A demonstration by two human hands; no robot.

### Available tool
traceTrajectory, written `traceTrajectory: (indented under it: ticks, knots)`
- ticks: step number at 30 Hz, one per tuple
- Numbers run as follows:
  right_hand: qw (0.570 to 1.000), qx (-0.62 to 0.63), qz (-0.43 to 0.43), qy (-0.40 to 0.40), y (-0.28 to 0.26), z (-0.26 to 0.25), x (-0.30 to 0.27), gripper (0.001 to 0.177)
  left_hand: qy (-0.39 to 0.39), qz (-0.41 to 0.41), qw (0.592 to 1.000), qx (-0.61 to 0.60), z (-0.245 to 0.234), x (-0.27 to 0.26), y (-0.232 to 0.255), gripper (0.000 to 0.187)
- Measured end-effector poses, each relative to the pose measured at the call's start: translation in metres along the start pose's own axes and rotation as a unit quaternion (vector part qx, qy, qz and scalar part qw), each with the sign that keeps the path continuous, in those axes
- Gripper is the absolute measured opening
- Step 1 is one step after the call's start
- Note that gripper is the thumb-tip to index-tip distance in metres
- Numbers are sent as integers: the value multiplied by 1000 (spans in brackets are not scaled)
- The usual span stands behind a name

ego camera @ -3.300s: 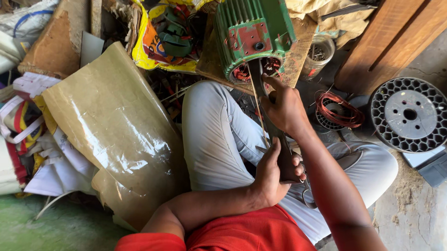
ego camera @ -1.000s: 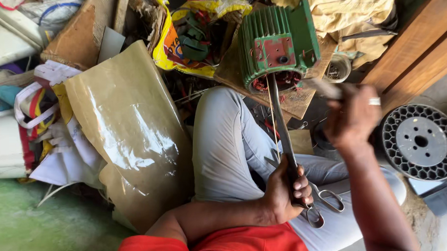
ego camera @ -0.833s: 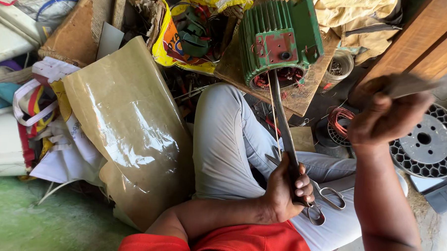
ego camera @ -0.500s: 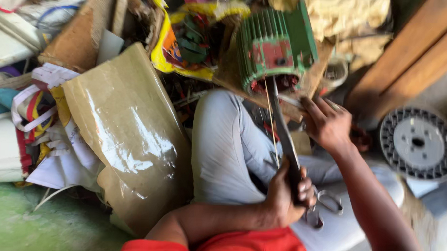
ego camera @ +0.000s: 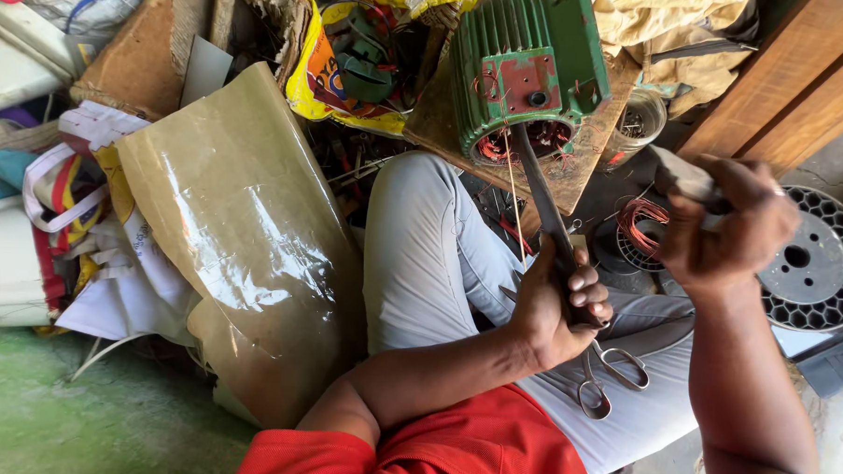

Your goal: The person is repairing a green electric motor by hand. They use a wooden stick to adjust copper windings, cut a piece of cardboard with scissors, and use pliers and a hammer to secure the components.

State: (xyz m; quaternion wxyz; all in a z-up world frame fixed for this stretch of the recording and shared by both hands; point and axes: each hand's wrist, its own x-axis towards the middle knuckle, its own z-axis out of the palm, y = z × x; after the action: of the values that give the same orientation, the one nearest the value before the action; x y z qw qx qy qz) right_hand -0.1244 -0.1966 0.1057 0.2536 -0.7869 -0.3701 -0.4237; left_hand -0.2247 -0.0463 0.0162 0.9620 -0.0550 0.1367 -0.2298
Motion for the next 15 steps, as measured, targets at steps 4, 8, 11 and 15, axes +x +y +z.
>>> traceTrajectory:
  ticks: [4,8,11,15]
  knots:
    - [990,95,83,66,9,10,-25,28,8,-8,1000,25,-9,-13,-4,55]
    - [982,-99,110,-119,26,65,-54,9,26,-14,999,36,-18,-22,-9,55]
    - [963,-10,98,-252,12,75,-49,30,4,-19,999,38,-22,-27,-14,56]
    - [976,39,115,-181,12,32,-28,21,12,-33,999,37,-25,-30,-14,57]
